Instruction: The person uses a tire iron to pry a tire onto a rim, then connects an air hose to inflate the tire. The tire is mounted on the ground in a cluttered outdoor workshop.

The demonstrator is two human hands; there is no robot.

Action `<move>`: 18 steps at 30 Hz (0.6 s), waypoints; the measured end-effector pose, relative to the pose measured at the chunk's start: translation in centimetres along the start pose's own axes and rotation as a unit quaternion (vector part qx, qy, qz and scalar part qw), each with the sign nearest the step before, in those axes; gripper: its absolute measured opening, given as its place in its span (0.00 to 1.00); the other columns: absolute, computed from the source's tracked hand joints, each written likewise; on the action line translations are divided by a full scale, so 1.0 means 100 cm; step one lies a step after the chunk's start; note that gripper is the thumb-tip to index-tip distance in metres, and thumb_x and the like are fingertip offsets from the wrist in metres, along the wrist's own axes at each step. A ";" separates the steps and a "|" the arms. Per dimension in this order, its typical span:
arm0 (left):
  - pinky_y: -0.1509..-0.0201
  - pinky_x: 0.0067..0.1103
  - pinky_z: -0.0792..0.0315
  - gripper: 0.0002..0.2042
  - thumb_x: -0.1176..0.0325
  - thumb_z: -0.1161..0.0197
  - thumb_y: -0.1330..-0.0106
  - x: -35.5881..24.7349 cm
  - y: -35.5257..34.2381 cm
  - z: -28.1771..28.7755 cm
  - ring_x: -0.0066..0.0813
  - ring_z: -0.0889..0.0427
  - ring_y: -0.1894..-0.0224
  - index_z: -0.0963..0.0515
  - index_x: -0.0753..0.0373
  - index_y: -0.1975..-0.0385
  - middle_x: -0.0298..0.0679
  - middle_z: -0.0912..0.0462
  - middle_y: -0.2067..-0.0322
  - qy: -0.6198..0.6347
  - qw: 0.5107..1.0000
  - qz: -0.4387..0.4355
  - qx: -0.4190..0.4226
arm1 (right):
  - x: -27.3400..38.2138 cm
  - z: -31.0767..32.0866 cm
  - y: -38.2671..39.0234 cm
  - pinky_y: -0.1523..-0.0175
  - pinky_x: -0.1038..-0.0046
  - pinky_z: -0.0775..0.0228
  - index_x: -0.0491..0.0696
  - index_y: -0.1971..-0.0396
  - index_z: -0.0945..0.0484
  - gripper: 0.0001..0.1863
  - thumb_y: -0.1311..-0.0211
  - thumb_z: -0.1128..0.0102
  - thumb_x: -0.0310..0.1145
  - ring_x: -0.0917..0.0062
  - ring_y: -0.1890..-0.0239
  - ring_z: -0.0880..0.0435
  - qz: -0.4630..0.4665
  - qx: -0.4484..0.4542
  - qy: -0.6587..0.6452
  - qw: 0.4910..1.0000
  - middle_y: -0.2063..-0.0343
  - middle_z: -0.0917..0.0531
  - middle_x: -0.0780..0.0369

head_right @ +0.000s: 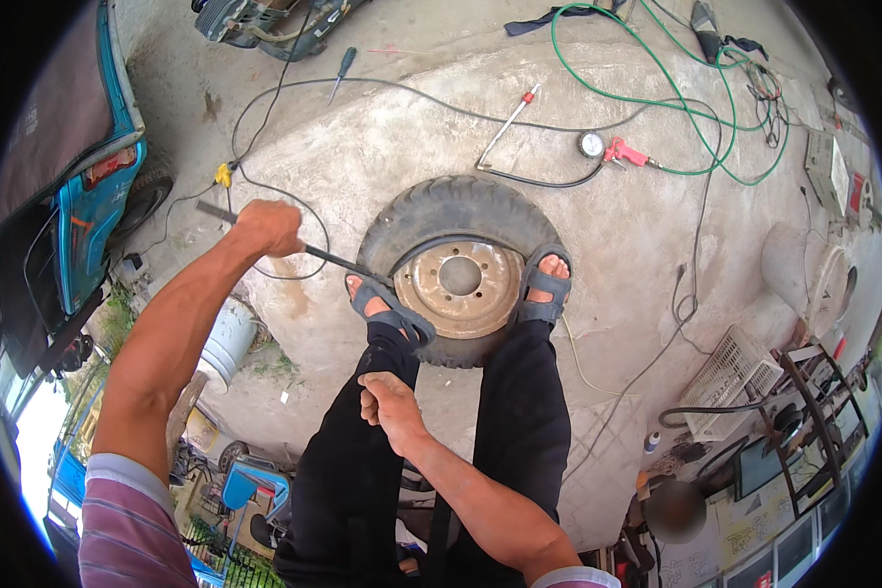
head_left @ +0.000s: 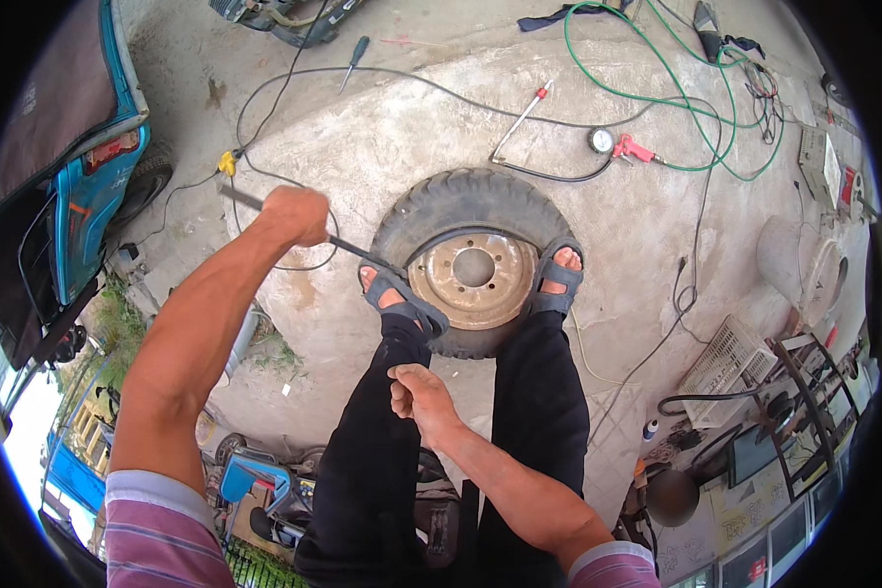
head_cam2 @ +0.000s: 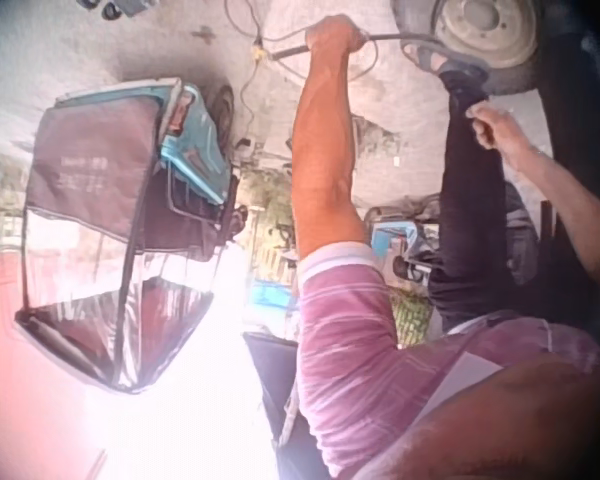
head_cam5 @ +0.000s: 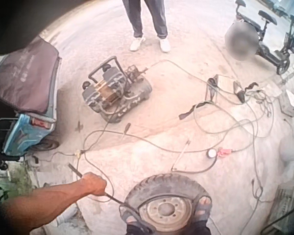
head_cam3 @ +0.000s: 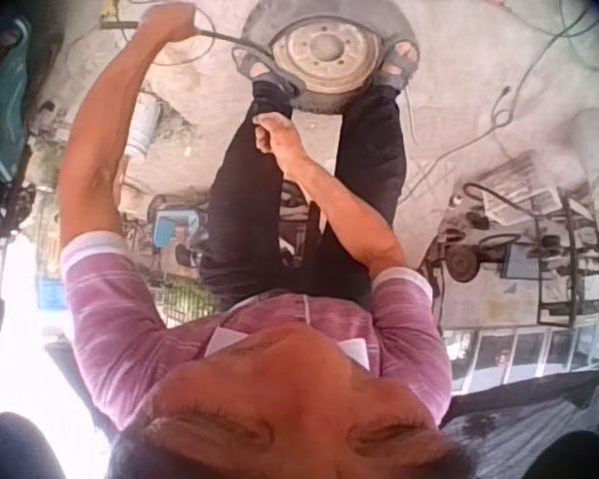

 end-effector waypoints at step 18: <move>0.86 0.25 0.40 0.09 0.61 0.50 0.29 -0.185 0.196 -0.193 0.23 0.35 0.87 0.36 0.59 0.63 0.31 0.37 0.85 0.846 0.451 0.169 0.229 | -0.018 -0.002 -0.048 0.63 0.70 0.27 0.46 0.57 0.29 0.23 0.29 0.57 0.53 0.74 0.70 0.22 -0.189 -0.059 -0.100 0.975 0.68 0.21 0.61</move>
Point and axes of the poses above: each hand's wrist, its own y-axis away from the middle knuckle, its own z-axis out of the back of the hand, x = y × z, the point moved 5 cm from there along -y, towards the middle knuckle
